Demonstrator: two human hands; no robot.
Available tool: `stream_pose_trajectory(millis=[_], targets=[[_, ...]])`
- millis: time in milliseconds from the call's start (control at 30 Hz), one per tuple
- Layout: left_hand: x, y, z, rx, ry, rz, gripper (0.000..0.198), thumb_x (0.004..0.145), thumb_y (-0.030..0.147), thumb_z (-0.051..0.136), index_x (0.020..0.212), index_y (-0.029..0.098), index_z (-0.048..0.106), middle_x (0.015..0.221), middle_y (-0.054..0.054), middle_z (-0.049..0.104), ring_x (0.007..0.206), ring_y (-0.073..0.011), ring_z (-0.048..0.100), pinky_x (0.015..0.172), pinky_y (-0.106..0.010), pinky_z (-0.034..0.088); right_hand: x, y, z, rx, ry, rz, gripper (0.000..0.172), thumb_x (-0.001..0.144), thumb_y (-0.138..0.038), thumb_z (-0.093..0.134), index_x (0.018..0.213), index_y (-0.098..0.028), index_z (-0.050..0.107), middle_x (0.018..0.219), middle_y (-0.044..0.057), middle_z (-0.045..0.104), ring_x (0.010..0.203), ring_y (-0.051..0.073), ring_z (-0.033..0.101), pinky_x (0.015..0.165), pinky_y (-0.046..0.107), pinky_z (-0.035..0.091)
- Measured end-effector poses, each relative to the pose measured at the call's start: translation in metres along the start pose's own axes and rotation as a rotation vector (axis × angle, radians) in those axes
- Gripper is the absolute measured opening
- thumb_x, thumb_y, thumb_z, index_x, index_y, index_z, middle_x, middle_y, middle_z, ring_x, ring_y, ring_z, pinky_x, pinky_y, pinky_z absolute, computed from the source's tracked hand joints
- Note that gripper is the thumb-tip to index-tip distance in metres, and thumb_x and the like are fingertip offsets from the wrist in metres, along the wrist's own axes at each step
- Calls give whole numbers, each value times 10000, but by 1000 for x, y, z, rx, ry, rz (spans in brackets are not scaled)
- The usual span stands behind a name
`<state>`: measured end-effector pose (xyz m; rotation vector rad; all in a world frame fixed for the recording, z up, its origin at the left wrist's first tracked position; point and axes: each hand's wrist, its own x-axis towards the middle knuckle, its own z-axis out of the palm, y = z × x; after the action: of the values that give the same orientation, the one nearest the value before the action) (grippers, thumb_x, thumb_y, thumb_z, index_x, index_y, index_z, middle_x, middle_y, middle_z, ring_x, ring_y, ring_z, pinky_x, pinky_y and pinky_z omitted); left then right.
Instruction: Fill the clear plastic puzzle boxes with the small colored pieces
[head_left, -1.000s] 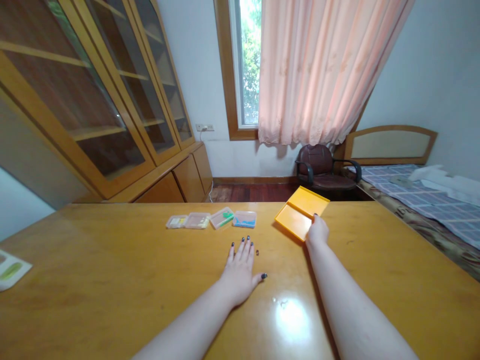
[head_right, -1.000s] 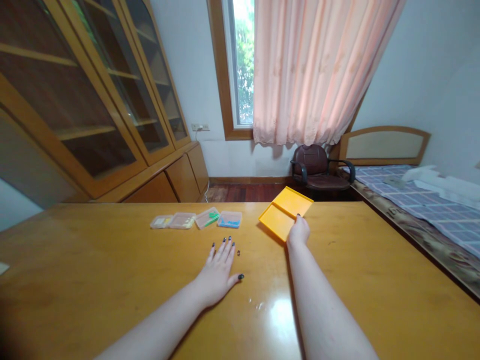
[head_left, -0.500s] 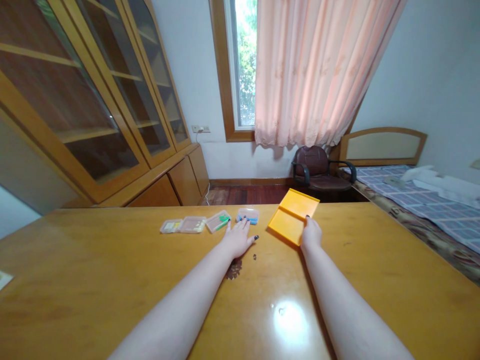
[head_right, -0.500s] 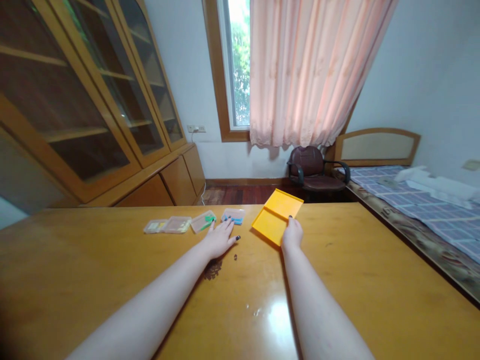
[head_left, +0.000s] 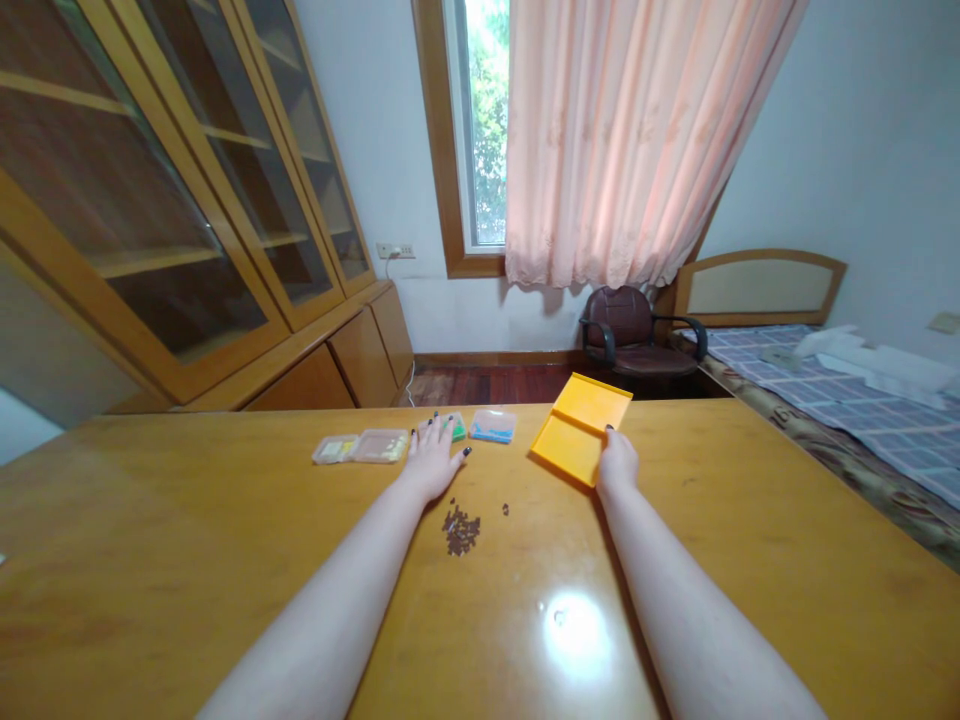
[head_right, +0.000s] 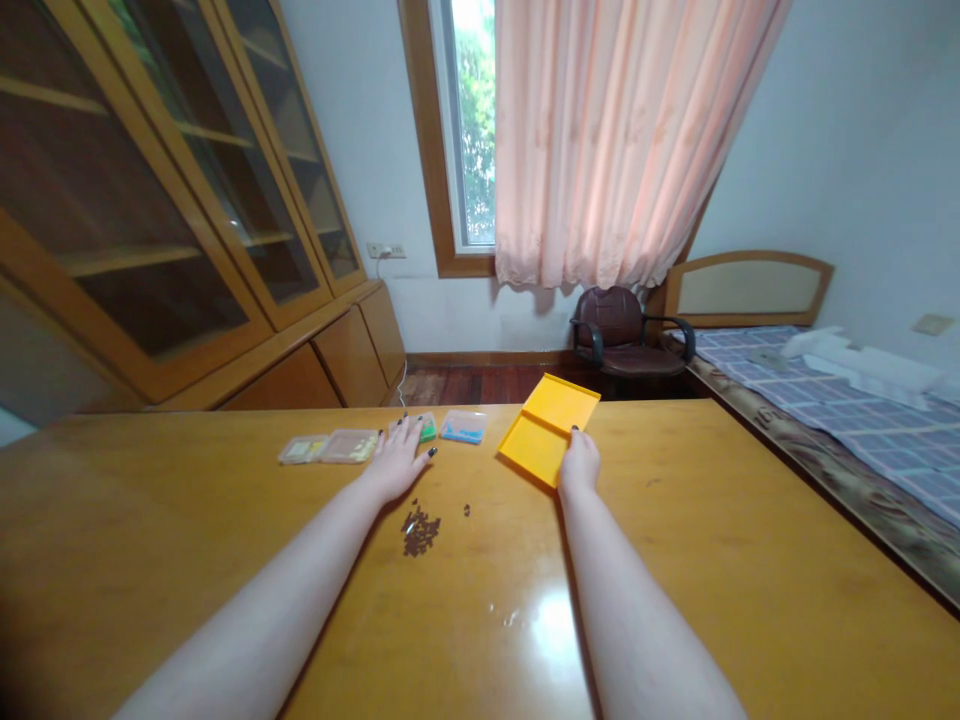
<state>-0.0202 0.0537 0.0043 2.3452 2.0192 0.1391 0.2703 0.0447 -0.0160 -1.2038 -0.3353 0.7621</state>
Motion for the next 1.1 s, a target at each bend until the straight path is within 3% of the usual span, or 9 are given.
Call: stream_pose_trajectory(millis=[100, 200, 333, 500, 633, 900, 1100], targets=[[-33, 5, 1, -47, -111, 23, 702, 826, 537, 292, 1405, 191, 100, 1474, -128, 24, 1342, -297, 98, 1049, -502, 141, 1, 2, 0, -25, -3, -16, 193, 653, -333, 557, 712, -153, 590, 672, 5, 619, 648, 154, 583, 556, 251, 472], [-75, 17, 8, -60, -273, -119, 763, 795, 615, 284, 1407, 198, 98, 1458, -185, 52, 1320, -365, 124, 1003, -575, 168, -1, 5, 0, -69, -31, -45, 198, 659, -346, 549, 692, -153, 585, 647, 4, 610, 623, 146, 565, 536, 239, 454], [-100, 39, 19, -23, -184, -18, 772, 791, 599, 322, 1405, 180, 116, 1462, -170, 43, 1332, -357, 50, 1013, -598, 96, -6, 9, 1, -71, -98, -42, 226, 658, -385, 553, 681, -161, 570, 618, -6, 591, 591, 138, 538, 520, 235, 431], [-74, 65, 20, -97, -123, 334, 656, 838, 520, 313, 1397, 212, 161, 1463, -80, 168, 1346, -246, 121, 1077, -496, 90, -10, 11, 0, -189, -140, -118, 239, 671, -402, 549, 612, -170, 540, 583, -24, 552, 570, 118, 482, 507, 217, 378], [-54, 79, 19, -127, -118, 480, 600, 849, 508, 308, 1372, 220, 245, 1448, -76, 225, 1336, -222, 172, 1087, -468, 102, -11, 8, 0, -209, -142, -131, 261, 676, -415, 550, 586, -171, 526, 558, -25, 535, 565, 120, 467, 502, 220, 360], [-52, 71, 14, -350, -161, 549, 536, 857, 451, 340, 1345, 232, 312, 1421, -30, 300, 1312, -181, 251, 1106, -417, 132, -13, 4, 2, -139, -112, -51, 204, 668, -368, 564, 671, -164, 576, 590, -11, 586, 589, 142, 528, 548, 243, 414], [-40, 60, 15, -878, -169, 328, 422, 830, 229, 367, 1241, 177, 450, 1274, -55, 505, 1146, -158, 482, 990, -335, 383, -11, 7, 2, -159, -117, -34, 205, 677, -367, 541, 702, -167, 578, 651, 6, 615, 627, 162, 559, 552, 260, 436]])
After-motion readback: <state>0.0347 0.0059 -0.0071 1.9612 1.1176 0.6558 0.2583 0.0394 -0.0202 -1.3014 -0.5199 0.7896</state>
